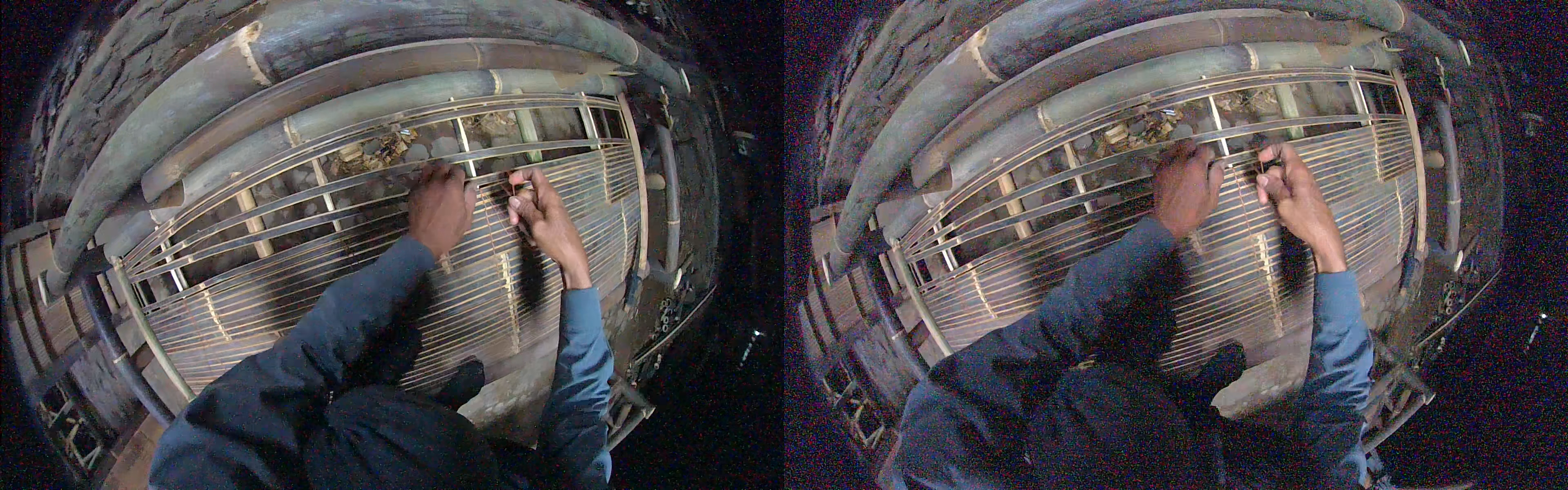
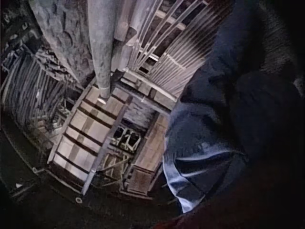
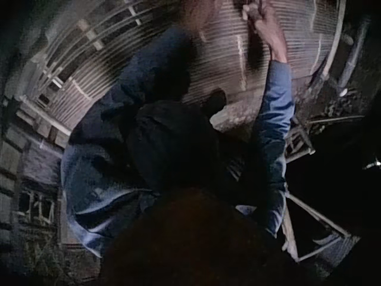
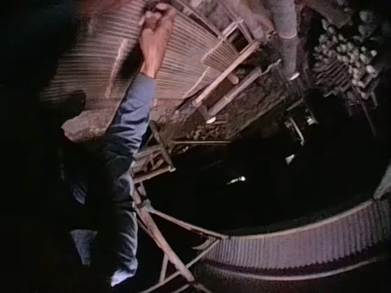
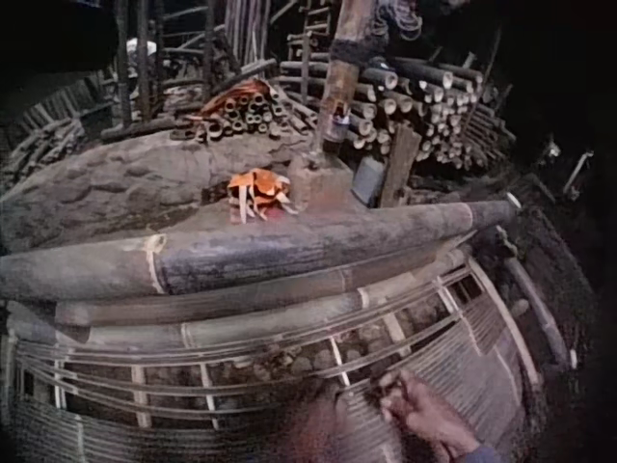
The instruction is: The person threads and ties thin bamboo strips through the gaps of a larger bamboo lattice structure by hand to secure the slats.
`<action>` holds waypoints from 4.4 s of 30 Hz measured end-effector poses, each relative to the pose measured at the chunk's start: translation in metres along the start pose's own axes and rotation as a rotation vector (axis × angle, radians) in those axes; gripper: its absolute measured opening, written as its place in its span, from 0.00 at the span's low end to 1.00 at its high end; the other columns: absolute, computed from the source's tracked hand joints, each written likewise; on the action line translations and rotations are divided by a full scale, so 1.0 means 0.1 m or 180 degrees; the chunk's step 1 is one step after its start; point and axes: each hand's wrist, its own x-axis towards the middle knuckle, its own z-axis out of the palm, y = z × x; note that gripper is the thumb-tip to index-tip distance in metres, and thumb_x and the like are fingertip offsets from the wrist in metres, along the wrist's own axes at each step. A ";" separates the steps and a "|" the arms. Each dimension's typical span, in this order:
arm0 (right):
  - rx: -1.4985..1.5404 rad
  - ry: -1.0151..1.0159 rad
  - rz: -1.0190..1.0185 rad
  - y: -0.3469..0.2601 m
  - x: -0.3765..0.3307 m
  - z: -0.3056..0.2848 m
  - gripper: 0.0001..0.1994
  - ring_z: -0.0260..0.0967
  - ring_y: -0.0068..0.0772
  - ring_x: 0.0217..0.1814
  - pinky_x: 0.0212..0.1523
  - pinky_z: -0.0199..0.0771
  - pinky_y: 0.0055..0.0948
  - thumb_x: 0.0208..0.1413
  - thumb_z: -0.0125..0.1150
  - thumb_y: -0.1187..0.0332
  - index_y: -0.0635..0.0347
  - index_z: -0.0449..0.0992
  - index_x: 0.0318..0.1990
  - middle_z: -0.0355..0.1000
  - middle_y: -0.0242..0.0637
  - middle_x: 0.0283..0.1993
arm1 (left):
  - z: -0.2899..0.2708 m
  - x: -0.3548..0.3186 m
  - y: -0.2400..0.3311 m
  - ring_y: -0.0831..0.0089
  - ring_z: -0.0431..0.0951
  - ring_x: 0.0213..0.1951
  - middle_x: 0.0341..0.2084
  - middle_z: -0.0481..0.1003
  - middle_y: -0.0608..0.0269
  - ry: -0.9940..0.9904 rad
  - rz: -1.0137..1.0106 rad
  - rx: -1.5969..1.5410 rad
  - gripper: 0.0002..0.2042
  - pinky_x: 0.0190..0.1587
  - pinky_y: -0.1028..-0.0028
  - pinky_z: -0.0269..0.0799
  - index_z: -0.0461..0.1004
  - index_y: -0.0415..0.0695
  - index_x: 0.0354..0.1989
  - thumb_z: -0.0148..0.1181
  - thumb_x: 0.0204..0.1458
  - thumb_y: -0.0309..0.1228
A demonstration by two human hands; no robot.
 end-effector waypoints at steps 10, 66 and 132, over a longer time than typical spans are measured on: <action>-0.2804 0.0993 -0.0938 0.30 0.51 0.06 0.05 0.74 0.57 0.37 0.36 0.73 0.48 0.56 0.63 0.72 0.65 0.77 0.37 0.75 0.55 0.34 | 0.26 0.28 -0.33 0.45 0.80 0.36 0.32 0.78 0.46 -0.0476 -0.0102 -0.0258 0.10 0.40 0.50 0.74 0.79 0.39 0.33 0.57 0.53 0.33; 0.2976 0.2302 0.0575 1.30 -1.24 -0.94 0.11 0.71 0.36 0.45 0.51 0.73 0.39 0.65 0.59 0.64 0.61 0.71 0.33 0.74 0.38 0.42 | 0.17 0.25 -0.34 0.47 0.79 0.41 0.38 0.79 0.47 -0.0006 0.0228 -0.1436 0.13 0.44 0.54 0.74 0.75 0.45 0.49 0.53 0.55 0.24; 0.3888 0.1404 -0.0642 -0.75 -1.21 1.33 0.10 0.71 0.31 0.42 0.61 0.72 0.43 0.66 0.56 0.64 0.62 0.72 0.38 0.69 0.39 0.46 | -1.15 -1.21 -0.84 0.52 0.74 0.44 0.36 0.77 0.52 -0.0469 0.0624 -0.1364 0.14 0.54 0.57 0.64 0.77 0.40 0.44 0.63 0.56 0.37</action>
